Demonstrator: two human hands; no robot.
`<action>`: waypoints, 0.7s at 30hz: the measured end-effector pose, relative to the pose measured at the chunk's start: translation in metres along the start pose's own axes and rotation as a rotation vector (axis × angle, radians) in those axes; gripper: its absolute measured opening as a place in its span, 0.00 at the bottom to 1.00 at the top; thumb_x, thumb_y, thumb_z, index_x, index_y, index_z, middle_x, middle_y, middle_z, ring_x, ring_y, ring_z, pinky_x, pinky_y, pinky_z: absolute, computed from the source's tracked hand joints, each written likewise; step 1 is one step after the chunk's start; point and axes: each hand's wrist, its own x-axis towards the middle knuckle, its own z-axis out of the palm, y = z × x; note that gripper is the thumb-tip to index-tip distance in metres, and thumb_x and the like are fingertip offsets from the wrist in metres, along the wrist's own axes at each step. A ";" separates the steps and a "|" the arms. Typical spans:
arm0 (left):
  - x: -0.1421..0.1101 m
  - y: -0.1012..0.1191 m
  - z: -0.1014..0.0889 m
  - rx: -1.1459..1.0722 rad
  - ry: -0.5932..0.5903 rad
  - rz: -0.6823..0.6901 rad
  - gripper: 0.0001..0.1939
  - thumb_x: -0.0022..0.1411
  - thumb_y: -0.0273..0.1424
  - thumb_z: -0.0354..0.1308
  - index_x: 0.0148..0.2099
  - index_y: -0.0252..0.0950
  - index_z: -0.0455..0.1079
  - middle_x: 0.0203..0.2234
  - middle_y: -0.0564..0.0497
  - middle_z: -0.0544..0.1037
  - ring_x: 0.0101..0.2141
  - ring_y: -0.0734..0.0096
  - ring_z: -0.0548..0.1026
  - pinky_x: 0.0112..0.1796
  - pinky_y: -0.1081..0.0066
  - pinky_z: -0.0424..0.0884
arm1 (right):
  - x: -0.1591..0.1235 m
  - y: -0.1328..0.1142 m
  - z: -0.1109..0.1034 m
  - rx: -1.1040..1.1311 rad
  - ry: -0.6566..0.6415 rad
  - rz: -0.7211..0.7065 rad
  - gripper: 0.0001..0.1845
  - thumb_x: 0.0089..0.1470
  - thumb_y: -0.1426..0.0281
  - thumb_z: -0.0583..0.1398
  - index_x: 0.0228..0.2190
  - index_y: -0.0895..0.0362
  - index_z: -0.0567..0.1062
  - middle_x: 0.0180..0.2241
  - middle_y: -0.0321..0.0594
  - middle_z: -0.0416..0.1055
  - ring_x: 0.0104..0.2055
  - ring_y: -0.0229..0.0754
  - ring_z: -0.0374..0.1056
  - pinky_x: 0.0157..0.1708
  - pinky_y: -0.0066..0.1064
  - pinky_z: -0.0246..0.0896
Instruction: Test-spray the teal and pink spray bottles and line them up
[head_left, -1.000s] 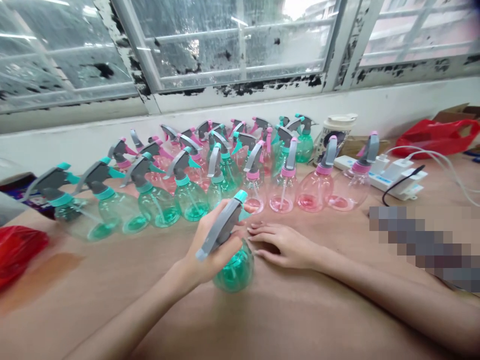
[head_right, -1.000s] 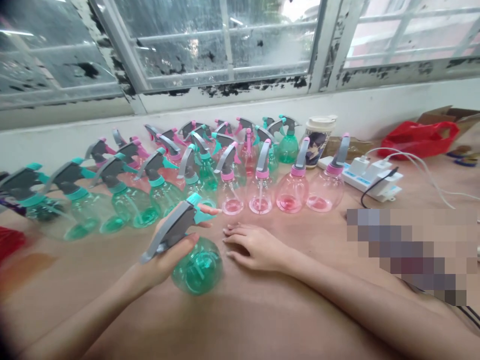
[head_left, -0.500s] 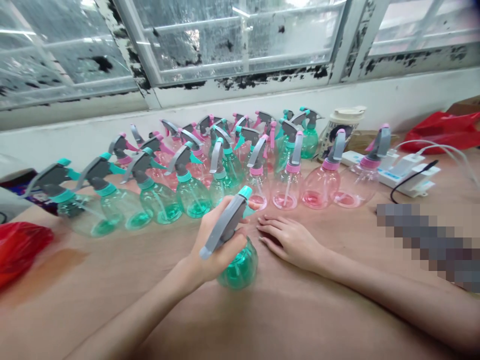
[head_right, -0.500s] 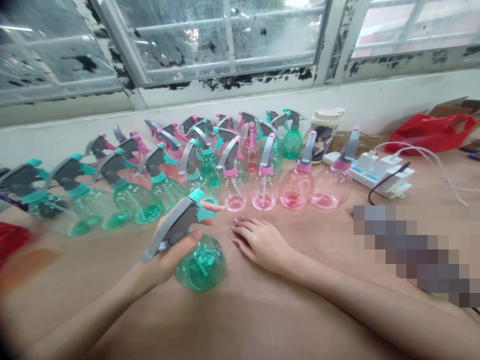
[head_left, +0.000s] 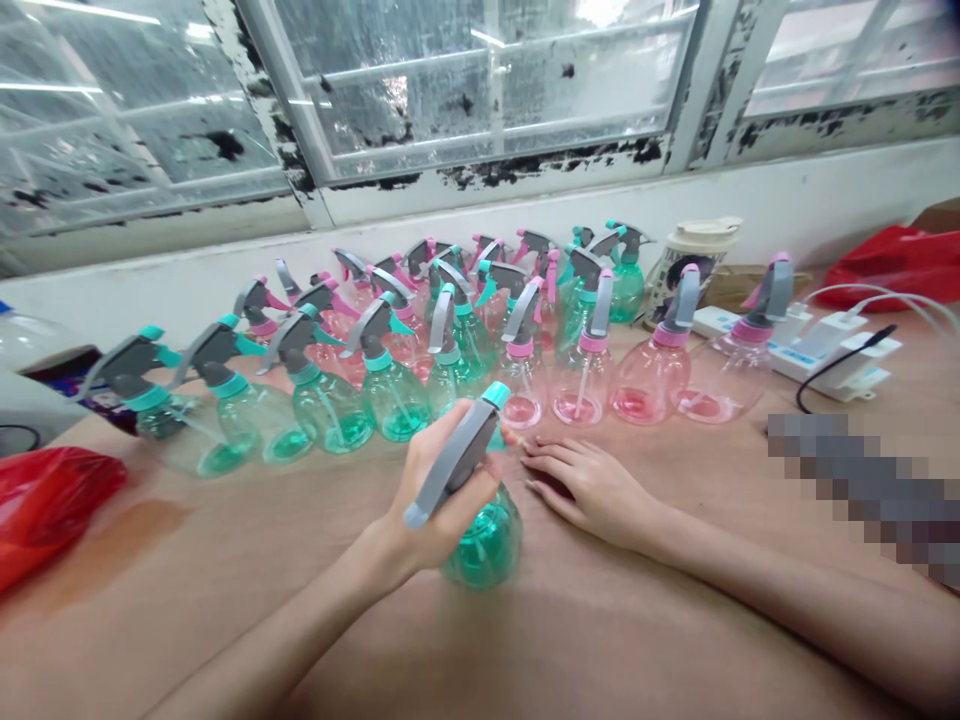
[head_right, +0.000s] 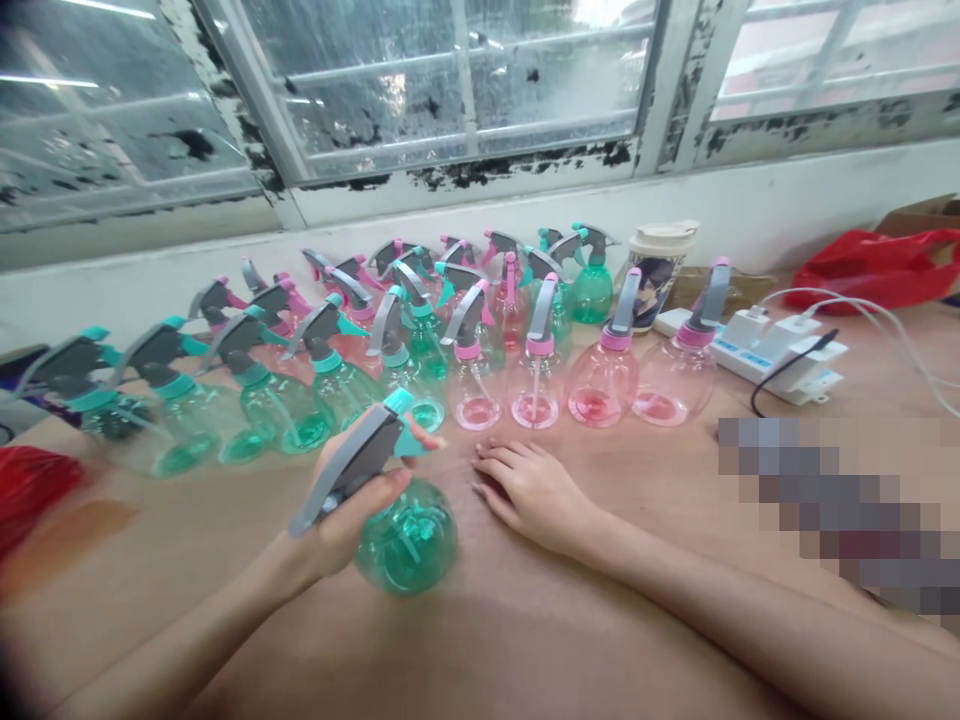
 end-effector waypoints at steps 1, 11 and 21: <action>0.000 0.000 0.000 0.005 0.004 -0.008 0.04 0.56 0.31 0.51 0.35 0.41 0.64 0.24 0.55 0.66 0.25 0.69 0.67 0.31 0.67 0.66 | 0.000 0.000 0.000 0.007 0.001 0.000 0.14 0.63 0.68 0.55 0.47 0.57 0.75 0.49 0.47 0.76 0.53 0.52 0.69 0.51 0.48 0.65; -0.001 -0.006 0.003 0.007 0.035 0.064 0.10 0.57 0.29 0.53 0.43 0.39 0.66 0.32 0.52 0.73 0.32 0.66 0.74 0.35 0.65 0.72 | 0.000 0.002 0.001 0.029 0.002 -0.006 0.13 0.62 0.67 0.55 0.46 0.57 0.75 0.48 0.46 0.76 0.52 0.51 0.69 0.50 0.47 0.66; 0.000 -0.003 0.002 0.012 0.030 0.031 0.04 0.58 0.33 0.52 0.35 0.40 0.59 0.28 0.54 0.67 0.29 0.66 0.71 0.33 0.66 0.68 | 0.001 0.000 -0.001 0.034 0.006 -0.006 0.13 0.62 0.68 0.55 0.46 0.56 0.75 0.48 0.47 0.76 0.52 0.51 0.69 0.51 0.48 0.65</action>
